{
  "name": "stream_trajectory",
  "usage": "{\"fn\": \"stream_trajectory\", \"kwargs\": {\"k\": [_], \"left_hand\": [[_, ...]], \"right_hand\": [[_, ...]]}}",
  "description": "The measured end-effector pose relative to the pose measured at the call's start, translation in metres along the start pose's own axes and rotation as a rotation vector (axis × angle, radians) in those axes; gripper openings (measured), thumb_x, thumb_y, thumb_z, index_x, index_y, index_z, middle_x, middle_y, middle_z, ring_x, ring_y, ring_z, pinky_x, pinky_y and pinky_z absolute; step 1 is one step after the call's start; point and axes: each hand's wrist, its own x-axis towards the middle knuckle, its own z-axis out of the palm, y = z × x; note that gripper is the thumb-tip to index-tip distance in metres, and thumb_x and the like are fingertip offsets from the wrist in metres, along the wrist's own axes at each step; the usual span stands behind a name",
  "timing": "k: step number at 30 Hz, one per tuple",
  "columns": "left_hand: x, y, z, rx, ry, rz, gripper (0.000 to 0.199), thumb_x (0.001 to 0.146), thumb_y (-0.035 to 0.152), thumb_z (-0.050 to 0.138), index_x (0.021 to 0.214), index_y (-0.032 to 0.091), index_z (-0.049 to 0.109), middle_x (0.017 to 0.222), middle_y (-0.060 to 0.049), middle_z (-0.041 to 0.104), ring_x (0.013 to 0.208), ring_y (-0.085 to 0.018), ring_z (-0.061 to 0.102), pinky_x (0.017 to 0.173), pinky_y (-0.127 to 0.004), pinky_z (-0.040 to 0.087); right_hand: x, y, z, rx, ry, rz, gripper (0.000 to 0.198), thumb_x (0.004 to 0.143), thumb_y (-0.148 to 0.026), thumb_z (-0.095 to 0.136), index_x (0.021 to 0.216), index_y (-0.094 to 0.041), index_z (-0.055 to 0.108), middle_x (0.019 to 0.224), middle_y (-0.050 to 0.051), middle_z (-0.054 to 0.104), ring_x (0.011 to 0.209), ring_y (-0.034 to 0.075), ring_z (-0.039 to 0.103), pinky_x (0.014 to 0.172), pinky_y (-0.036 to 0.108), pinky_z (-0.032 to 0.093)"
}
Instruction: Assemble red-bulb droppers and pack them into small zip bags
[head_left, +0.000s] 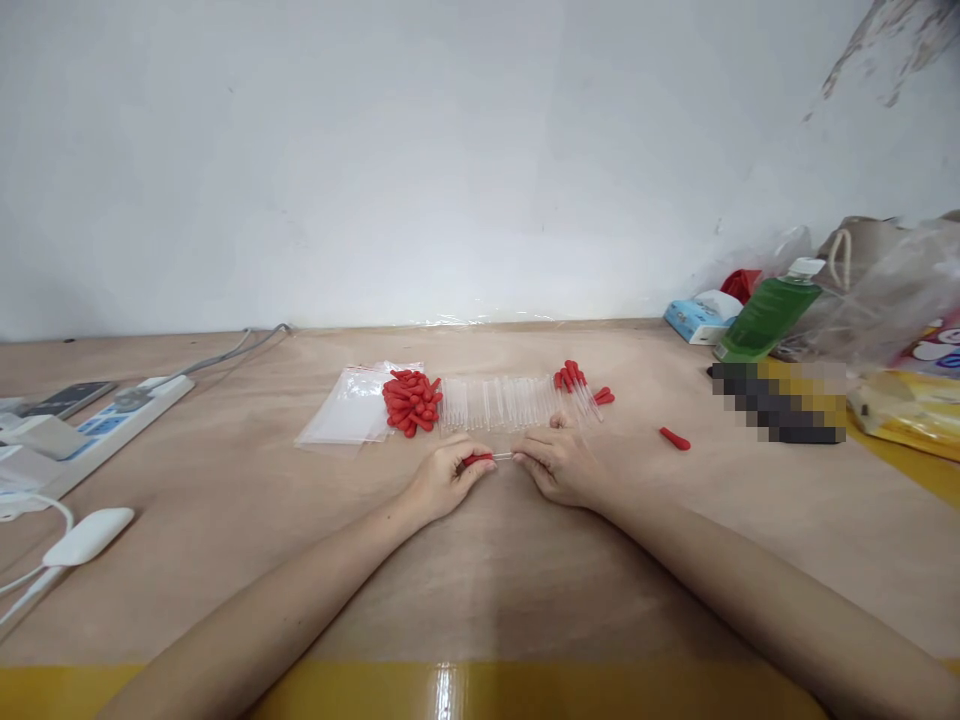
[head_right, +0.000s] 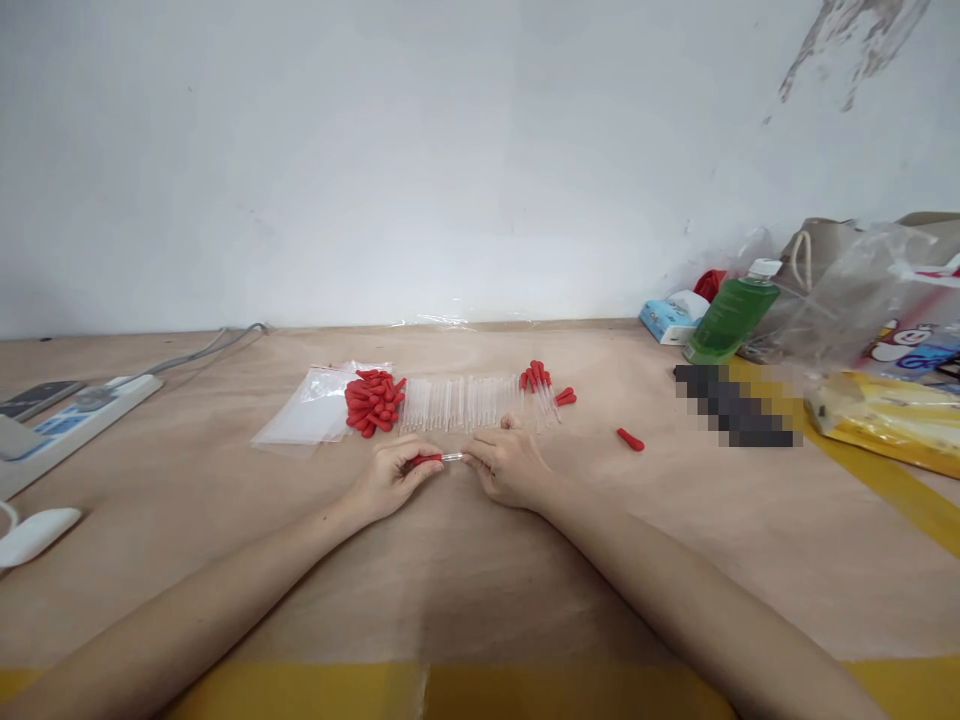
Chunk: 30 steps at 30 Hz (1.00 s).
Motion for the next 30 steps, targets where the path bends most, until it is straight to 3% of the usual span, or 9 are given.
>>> {"fn": "stream_trajectory", "kwargs": {"k": [6,10,14,17,20,22,24,30], "left_hand": [[-0.001,-0.002,0.001,0.03,-0.037,0.089,0.015,0.085,0.024,0.049,0.086,0.016,0.062,0.077,-0.004,0.06,0.069,-0.013,0.054,0.064,-0.024,0.043],[0.002,-0.002,-0.003,0.034,0.039,0.041,0.014,0.084,0.026,0.051,0.087,0.017,0.061,0.078,-0.003,0.061,0.07,-0.013,0.054,0.063,-0.024,0.043],[0.003,-0.005,-0.004,0.062,0.127,-0.085,0.034,0.08,0.028,0.057,0.112,0.019,0.051,0.095,-0.005,0.058,0.07,-0.012,0.053,0.061,-0.024,0.045],[0.002,-0.009,-0.002,0.041,0.092,-0.151,0.042,0.078,0.027,0.058,0.117,0.018,0.046,0.093,-0.005,0.057,0.068,-0.012,0.052,0.058,-0.023,0.045],[0.003,-0.009,-0.002,0.062,-0.028,-0.119,0.021,0.079,0.024,0.055,0.098,0.017,0.058,0.078,-0.002,0.057,0.068,-0.013,0.052,0.06,-0.024,0.044],[0.005,-0.007,-0.002,0.082,-0.075,-0.083,0.013,0.08,0.023,0.053,0.088,0.016,0.062,0.074,-0.002,0.057,0.068,-0.013,0.053,0.062,-0.024,0.043],[0.006,-0.005,-0.002,0.087,-0.089,-0.067,0.013,0.08,0.022,0.052,0.084,0.016,0.063,0.074,-0.002,0.057,0.068,-0.013,0.053,0.062,-0.024,0.042],[0.005,-0.005,-0.002,0.078,-0.09,-0.058,0.013,0.08,0.021,0.052,0.086,0.016,0.063,0.075,-0.003,0.058,0.068,-0.013,0.053,0.063,-0.024,0.042]], "right_hand": [[0.0,-0.005,0.005,0.025,-0.11,0.057,0.028,0.087,-0.022,0.034,0.068,-0.015,0.053,0.062,0.001,0.056,0.055,0.01,0.044,0.065,0.028,0.024],[0.011,-0.015,-0.006,0.031,-0.177,0.114,0.027,0.088,-0.022,0.034,0.074,-0.015,0.056,0.068,0.004,0.06,0.062,0.012,0.05,0.069,0.029,0.026],[0.018,-0.006,-0.025,0.122,-0.299,0.201,0.024,0.083,-0.02,0.04,0.072,-0.017,0.06,0.073,0.004,0.064,0.067,0.014,0.054,0.066,0.027,0.031],[0.018,0.022,-0.036,0.217,-0.276,0.498,0.025,0.08,-0.026,0.043,0.063,-0.017,0.059,0.062,0.002,0.062,0.056,0.013,0.052,0.054,0.024,0.033],[0.018,0.053,-0.041,0.207,-0.119,0.916,0.031,0.077,-0.04,0.045,0.061,-0.017,0.059,0.059,0.002,0.061,0.054,0.013,0.053,0.05,0.023,0.034],[0.019,0.066,-0.04,0.084,-0.056,1.083,0.034,0.074,-0.047,0.046,0.058,-0.019,0.057,0.058,0.002,0.06,0.055,0.015,0.053,0.049,0.024,0.033],[0.02,0.071,-0.033,-0.029,-0.059,1.114,0.034,0.073,-0.048,0.046,0.056,-0.02,0.056,0.06,0.002,0.06,0.058,0.016,0.054,0.049,0.025,0.032],[0.018,0.067,-0.009,-0.213,-0.214,1.038,0.033,0.076,-0.042,0.041,0.055,-0.02,0.055,0.068,0.005,0.062,0.066,0.021,0.057,0.054,0.028,0.035]]}}
